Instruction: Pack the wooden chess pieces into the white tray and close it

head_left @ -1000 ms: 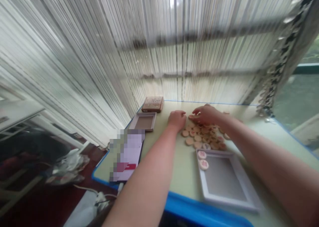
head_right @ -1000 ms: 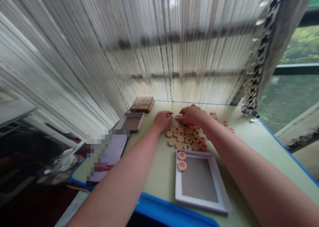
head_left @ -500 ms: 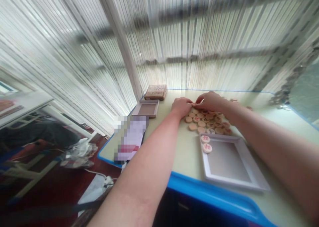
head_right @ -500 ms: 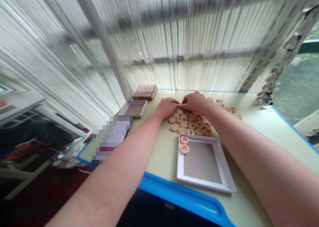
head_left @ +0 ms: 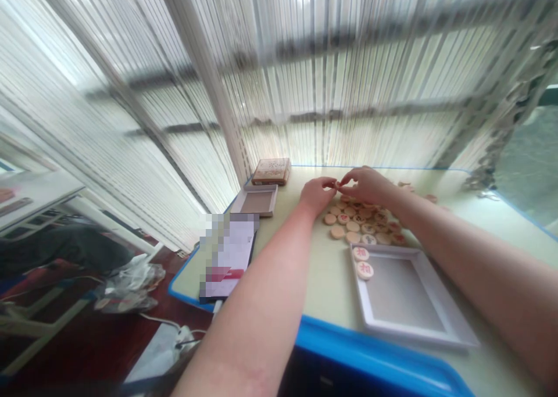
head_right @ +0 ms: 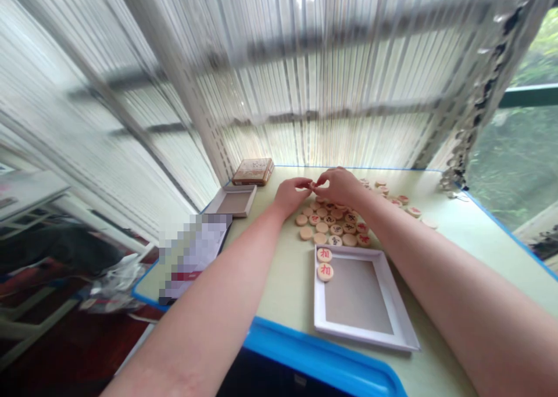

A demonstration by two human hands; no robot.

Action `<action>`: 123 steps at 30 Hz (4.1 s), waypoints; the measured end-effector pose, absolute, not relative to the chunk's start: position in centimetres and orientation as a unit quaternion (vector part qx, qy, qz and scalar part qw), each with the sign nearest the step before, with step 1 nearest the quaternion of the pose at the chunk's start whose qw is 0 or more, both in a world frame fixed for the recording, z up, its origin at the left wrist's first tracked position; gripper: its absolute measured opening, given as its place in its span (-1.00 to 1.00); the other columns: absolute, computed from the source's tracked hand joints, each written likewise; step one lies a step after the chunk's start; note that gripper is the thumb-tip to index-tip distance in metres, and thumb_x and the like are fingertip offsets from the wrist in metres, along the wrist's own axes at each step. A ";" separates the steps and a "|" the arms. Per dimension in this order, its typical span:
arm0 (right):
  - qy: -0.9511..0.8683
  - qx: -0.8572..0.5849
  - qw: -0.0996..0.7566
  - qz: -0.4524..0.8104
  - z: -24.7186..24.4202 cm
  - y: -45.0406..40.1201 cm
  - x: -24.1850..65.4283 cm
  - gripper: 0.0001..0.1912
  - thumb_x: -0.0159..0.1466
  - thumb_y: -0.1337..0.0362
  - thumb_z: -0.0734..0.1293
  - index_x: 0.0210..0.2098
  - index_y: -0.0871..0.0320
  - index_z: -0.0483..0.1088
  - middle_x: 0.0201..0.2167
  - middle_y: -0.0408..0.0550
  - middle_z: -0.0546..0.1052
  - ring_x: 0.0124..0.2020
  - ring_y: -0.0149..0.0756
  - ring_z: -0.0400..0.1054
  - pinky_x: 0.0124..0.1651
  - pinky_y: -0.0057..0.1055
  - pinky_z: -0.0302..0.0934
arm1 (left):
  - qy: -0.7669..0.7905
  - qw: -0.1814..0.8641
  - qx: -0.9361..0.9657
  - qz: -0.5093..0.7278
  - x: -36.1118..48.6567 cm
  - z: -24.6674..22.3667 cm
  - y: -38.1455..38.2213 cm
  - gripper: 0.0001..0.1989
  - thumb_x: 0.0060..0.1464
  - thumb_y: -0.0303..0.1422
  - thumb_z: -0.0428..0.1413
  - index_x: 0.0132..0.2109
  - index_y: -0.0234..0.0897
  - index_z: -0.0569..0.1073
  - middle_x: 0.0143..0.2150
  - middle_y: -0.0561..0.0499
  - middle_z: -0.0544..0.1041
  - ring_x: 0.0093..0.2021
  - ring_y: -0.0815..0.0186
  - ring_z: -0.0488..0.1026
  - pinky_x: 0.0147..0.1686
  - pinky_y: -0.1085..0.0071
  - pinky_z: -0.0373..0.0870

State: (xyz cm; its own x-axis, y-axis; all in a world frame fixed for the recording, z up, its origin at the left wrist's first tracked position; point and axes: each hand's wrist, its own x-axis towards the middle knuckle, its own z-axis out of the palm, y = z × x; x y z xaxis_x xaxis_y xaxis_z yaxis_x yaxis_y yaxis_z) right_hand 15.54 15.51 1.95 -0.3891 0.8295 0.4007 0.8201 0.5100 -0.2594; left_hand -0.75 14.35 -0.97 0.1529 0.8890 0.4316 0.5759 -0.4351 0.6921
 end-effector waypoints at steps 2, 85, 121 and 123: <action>-0.833 -0.487 0.263 0.004 1.8 15.7 15.6 -0.70 0.05 0.04 0.30 -0.39 0.12 0.51 -0.43 -0.04 0.49 -0.30 -0.21 0.32 -0.24 -0.34 0.18 | 0.490 0.197 0.729 0.435 -0.7 -0.9 14.2 -0.73 -0.04 -0.32 0.13 -0.16 -0.31 0.52 -0.26 -0.06 0.57 -0.22 0.29 0.48 -0.14 0.39 0.37; -0.852 -0.411 0.319 0.054 0.7 0.1 18.1 -0.77 0.12 0.14 0.32 -0.30 0.09 0.51 -0.35 -0.07 0.56 -0.28 -0.23 0.37 -0.17 -0.35 0.20 | 0.549 0.019 0.767 0.331 -0.1 0.8 2.5 -0.76 0.02 -0.29 0.01 -0.34 -0.25 0.55 -0.38 -0.03 0.57 -0.37 0.32 0.45 -0.36 0.46 0.28; -0.462 -0.631 0.620 0.062 2.7 -0.1 21.8 -0.58 0.08 0.10 0.20 -0.20 0.24 0.45 -0.50 -0.01 0.51 -0.48 -0.24 0.37 -0.37 -0.36 0.19 | 0.530 0.007 0.809 0.254 0.4 0.4 3.0 -0.71 0.10 -0.27 -0.07 -0.17 -0.08 0.52 -0.07 0.05 0.51 -0.05 0.12 0.25 -0.08 0.22 0.12; -0.471 -0.628 0.616 0.064 2.6 0.0 21.8 -0.58 0.08 0.09 0.20 -0.22 0.24 0.46 -0.51 -0.01 0.51 -0.50 -0.24 0.36 -0.39 -0.37 0.18 | 0.538 -0.003 0.804 0.253 0.4 0.5 3.0 -0.73 0.08 -0.32 -0.05 -0.19 -0.10 0.53 -0.09 0.04 0.51 -0.06 0.14 0.28 -0.10 0.24 0.13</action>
State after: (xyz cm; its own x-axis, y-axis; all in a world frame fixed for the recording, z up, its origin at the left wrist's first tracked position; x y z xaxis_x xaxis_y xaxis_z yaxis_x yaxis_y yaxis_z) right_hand 21.83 -0.05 2.59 0.5476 0.6705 0.5006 0.5137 0.2029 -0.8336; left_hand 0.40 3.04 0.50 0.2938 0.8633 0.4103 0.8660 -0.4221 0.2679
